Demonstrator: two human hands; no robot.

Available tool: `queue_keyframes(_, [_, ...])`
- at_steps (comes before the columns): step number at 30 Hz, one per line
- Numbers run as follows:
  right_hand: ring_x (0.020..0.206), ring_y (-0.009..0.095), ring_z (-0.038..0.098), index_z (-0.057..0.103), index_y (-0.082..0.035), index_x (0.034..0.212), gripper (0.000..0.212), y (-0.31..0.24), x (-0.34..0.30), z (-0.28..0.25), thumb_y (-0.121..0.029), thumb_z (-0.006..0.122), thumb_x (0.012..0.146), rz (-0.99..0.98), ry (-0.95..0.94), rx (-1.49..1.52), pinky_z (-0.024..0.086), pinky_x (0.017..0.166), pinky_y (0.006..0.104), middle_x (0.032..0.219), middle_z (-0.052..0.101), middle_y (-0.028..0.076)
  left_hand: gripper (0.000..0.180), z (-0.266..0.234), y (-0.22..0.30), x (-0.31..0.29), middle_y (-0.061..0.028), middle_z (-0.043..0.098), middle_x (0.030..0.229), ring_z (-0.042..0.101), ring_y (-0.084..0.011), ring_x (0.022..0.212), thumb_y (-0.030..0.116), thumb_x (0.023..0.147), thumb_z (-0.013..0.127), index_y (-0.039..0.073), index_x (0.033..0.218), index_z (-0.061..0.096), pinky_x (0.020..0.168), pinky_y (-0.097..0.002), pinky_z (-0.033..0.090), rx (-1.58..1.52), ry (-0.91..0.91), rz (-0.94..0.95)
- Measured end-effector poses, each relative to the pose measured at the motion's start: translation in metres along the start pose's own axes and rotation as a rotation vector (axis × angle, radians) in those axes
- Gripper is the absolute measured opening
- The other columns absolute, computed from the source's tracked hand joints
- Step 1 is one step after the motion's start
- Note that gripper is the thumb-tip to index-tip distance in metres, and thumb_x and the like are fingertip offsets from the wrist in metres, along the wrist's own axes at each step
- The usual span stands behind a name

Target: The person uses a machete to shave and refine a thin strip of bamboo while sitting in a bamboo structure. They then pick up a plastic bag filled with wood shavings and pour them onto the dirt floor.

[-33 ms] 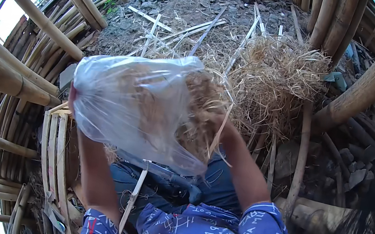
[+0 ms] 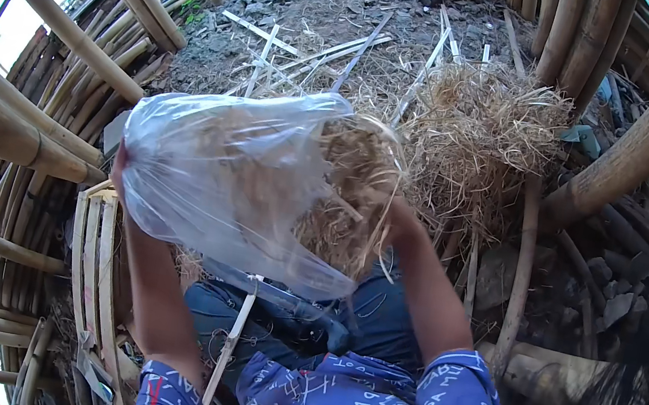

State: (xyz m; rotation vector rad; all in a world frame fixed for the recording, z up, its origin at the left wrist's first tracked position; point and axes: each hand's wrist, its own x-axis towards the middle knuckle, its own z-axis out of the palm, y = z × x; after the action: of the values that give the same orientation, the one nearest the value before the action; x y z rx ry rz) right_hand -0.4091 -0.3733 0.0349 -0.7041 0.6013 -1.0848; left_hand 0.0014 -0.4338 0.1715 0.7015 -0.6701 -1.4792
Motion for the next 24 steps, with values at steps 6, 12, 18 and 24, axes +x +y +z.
queue_keyframes(6, [0.073,0.013,0.061,0.064,-0.006,0.101,0.026,-0.067,-0.028,0.005,-0.029,0.062,0.09,-0.012,0.297,-0.383,0.048,0.061,0.0272,0.089,0.064,0.004,0.055,-0.069,0.057,0.018,-0.0199,0.058,0.118,0.06,-0.0326,0.103,0.043,0.096,0.042,-0.003,0.126,0.05,0.093,-0.0444,0.048,0.282,0.389,0.083])
queue_keyframes(12, [0.087,0.019,0.054,0.059,-0.007,0.11,0.039,-0.108,-0.055,-0.017,-0.039,0.059,0.088,-0.269,0.778,-0.454,0.044,0.072,0.0343,0.097,0.057,0.007,0.058,-0.113,0.089,-0.003,-0.0186,0.051,0.13,0.054,-0.0324,0.114,0.044,0.097,0.038,-0.002,0.131,0.046,0.1,-0.0447,0.042,0.261,0.524,0.317])
queue_keyframes(18, [0.101,0.032,0.061,0.043,-0.003,0.133,0.064,-0.225,-0.048,-0.084,-0.019,0.071,0.078,-0.883,1.027,-1.374,0.047,0.088,0.0397,0.108,0.063,0.02,0.053,-0.06,0.09,-0.012,-0.0152,0.053,0.128,0.055,-0.0302,0.114,0.041,0.098,0.04,0.001,0.131,0.047,0.101,-0.0429,0.042,0.206,0.307,0.313])
queue_keyframes(24, [0.095,0.032,0.065,0.05,-0.004,0.126,0.05,-0.256,-0.069,0.066,-0.002,0.064,0.077,-0.249,1.029,-1.958,0.052,0.086,0.0375,0.11,0.064,0.019,0.054,-0.017,0.095,-0.006,-0.0129,0.057,0.124,0.058,-0.0269,0.11,0.043,0.096,0.043,0.002,0.13,0.049,0.096,-0.041,0.046,0.223,0.131,0.232])
